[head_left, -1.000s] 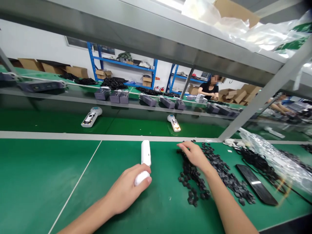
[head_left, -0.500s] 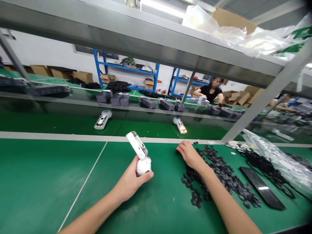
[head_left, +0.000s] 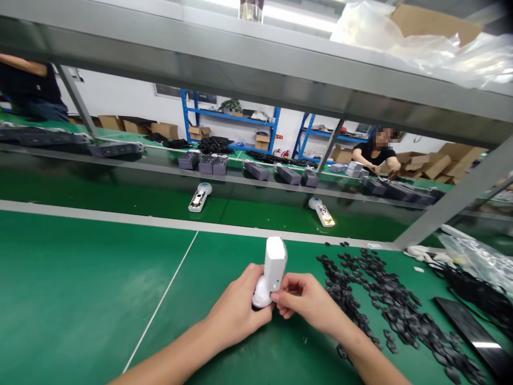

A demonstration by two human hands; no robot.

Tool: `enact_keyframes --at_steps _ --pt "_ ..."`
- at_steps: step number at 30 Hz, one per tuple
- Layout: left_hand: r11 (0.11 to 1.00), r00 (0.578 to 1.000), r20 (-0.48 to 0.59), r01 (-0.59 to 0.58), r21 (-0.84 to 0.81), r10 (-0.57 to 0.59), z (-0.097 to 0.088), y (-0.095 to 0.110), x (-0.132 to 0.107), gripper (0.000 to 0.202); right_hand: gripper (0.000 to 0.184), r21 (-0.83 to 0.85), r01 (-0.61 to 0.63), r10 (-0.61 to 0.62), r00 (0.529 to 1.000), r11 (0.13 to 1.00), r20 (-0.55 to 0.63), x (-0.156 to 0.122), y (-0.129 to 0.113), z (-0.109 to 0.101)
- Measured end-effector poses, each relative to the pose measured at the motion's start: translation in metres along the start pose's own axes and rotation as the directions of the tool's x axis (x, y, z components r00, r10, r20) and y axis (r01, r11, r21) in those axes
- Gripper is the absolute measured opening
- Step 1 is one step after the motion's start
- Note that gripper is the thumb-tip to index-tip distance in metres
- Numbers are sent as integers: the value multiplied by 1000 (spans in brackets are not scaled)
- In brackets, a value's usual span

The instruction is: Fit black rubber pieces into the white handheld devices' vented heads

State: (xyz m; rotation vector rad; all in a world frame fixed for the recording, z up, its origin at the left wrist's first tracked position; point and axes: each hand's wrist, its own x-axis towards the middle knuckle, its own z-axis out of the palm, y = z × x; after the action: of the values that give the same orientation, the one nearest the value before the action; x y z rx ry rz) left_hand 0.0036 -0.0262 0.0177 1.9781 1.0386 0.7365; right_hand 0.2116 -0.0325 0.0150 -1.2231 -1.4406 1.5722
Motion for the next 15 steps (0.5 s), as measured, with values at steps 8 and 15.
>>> enact_keyframes --at_steps 8,15 --pt "996 996 35 78 39 -80 5 1 1 35 41 -43 -81 81 997 996 -4 4 8 -2" --pt "988 990 -34 141 70 -139 13 0 5 28 47 -46 -97 96 995 994 -22 15 20 -6"
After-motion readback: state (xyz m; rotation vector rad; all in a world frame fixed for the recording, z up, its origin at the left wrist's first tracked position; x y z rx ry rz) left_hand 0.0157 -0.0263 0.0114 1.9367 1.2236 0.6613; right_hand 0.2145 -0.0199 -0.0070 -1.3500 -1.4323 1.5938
